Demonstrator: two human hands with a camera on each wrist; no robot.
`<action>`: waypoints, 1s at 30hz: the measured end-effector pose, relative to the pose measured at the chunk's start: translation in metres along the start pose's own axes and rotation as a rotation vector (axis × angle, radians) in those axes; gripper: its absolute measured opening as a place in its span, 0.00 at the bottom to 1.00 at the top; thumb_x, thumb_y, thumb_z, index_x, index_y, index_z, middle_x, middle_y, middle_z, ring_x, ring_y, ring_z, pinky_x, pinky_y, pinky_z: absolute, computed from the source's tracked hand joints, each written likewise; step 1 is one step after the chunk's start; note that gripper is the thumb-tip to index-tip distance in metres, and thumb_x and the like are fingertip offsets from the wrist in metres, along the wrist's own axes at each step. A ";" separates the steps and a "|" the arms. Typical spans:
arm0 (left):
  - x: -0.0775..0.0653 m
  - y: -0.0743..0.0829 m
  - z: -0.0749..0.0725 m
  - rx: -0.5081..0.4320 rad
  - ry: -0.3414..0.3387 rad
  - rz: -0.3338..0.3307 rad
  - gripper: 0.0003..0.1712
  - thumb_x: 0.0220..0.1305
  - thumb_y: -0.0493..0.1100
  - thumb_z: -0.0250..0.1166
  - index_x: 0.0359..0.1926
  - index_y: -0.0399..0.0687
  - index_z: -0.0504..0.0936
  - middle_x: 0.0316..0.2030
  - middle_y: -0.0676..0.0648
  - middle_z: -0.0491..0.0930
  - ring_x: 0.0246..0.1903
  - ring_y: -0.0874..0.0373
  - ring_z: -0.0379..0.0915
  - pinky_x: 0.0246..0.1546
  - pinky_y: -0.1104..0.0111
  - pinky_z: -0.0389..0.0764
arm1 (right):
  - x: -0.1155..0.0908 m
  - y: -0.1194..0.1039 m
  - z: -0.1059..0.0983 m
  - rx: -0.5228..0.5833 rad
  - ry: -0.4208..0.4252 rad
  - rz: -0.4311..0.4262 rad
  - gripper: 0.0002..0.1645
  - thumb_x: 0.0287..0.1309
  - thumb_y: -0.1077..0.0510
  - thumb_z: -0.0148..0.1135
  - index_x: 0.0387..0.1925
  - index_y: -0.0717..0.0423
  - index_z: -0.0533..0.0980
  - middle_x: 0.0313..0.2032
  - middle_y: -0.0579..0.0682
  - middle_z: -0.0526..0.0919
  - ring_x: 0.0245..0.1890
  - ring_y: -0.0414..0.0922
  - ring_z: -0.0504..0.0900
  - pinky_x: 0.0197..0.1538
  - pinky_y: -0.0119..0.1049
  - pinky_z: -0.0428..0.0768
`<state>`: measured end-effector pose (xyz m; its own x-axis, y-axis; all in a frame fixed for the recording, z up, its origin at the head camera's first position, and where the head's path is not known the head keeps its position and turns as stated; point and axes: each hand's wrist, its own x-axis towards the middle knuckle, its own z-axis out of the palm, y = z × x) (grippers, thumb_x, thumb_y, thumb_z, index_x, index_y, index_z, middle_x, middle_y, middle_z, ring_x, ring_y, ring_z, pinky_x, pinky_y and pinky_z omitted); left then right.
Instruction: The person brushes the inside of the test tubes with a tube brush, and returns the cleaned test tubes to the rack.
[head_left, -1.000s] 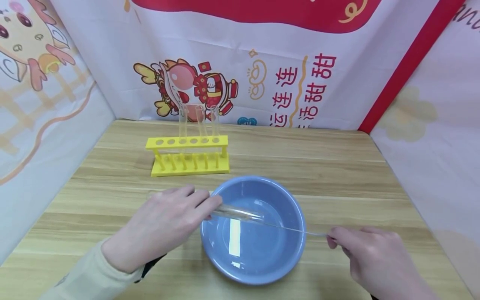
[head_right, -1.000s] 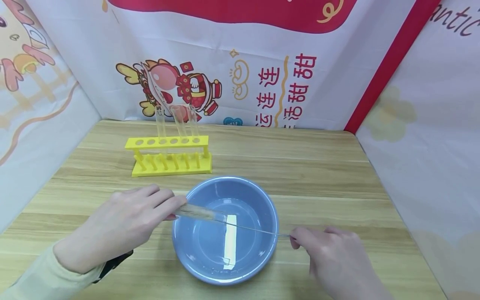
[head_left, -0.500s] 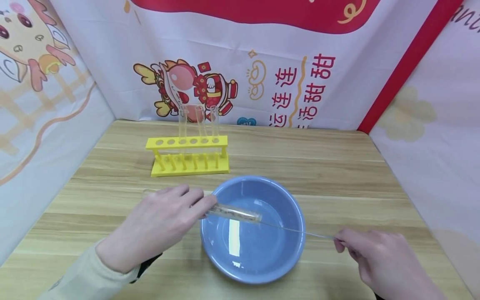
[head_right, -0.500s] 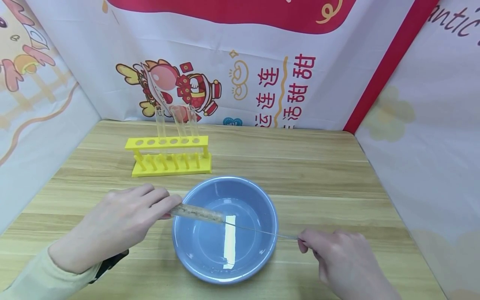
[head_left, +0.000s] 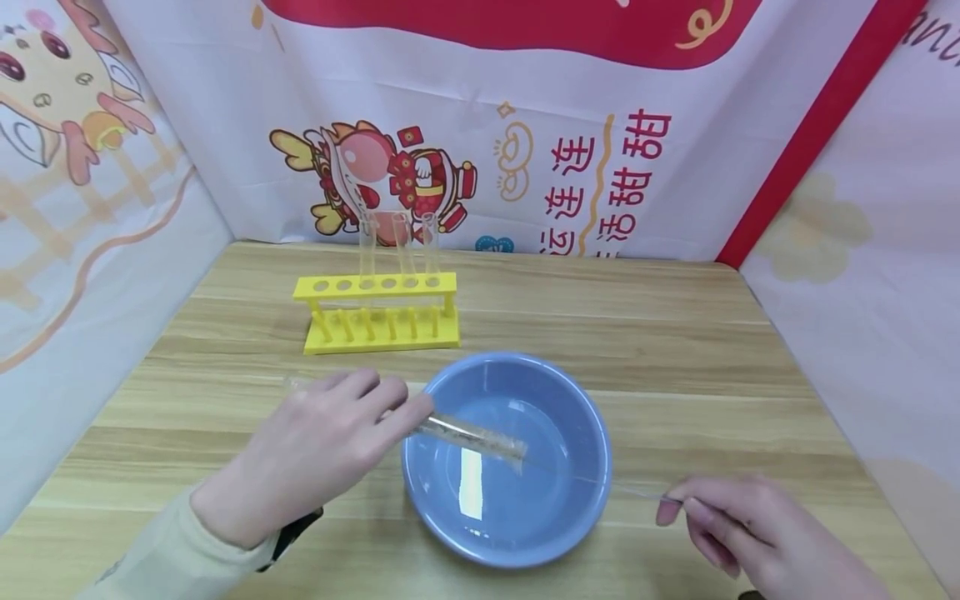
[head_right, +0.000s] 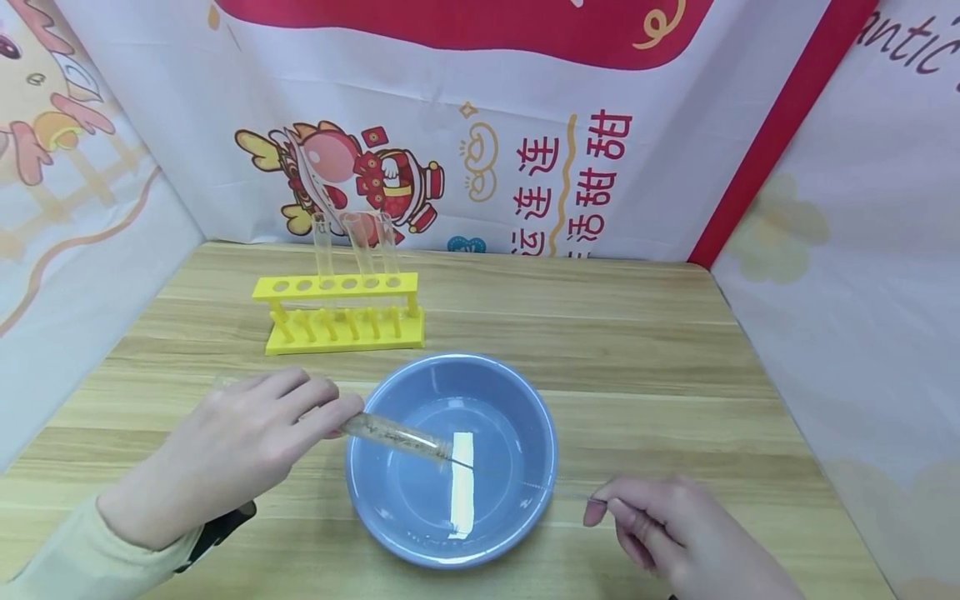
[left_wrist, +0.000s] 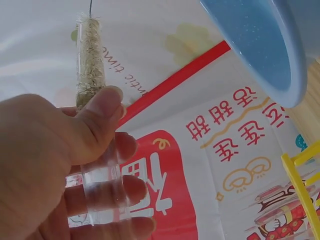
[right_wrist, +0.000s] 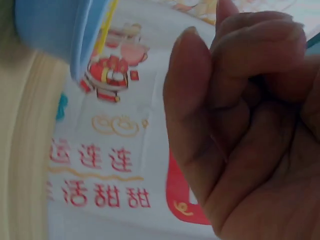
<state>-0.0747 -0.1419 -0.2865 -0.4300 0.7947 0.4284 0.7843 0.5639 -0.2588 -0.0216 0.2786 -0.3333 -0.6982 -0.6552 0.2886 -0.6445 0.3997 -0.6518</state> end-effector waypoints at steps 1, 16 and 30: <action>0.000 0.000 0.000 0.008 0.019 0.018 0.15 0.61 0.33 0.69 0.50 0.42 0.82 0.34 0.45 0.81 0.31 0.50 0.78 0.27 0.60 0.85 | -0.001 0.002 0.000 0.052 -0.012 -0.003 0.32 0.56 0.84 0.51 0.47 0.46 0.76 0.18 0.38 0.67 0.19 0.26 0.67 0.25 0.19 0.71; 0.001 0.005 -0.004 0.130 0.071 0.073 0.32 0.81 0.36 0.29 0.51 0.40 0.84 0.33 0.43 0.80 0.28 0.49 0.76 0.33 0.58 0.84 | -0.001 0.003 0.008 0.113 0.051 0.128 0.28 0.57 0.81 0.57 0.41 0.45 0.81 0.21 0.40 0.72 0.18 0.31 0.68 0.21 0.26 0.70; 0.002 0.006 -0.003 0.110 0.048 0.071 0.34 0.80 0.36 0.25 0.51 0.38 0.82 0.31 0.42 0.78 0.25 0.49 0.75 0.27 0.58 0.84 | 0.005 -0.008 0.022 -0.103 0.268 0.077 0.36 0.40 0.87 0.59 0.33 0.41 0.81 0.28 0.34 0.79 0.25 0.32 0.72 0.25 0.25 0.67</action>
<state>-0.0693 -0.1372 -0.2845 -0.3517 0.8232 0.4457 0.7567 0.5303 -0.3823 -0.0132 0.2580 -0.3424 -0.7946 -0.4335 0.4251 -0.6054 0.5133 -0.6082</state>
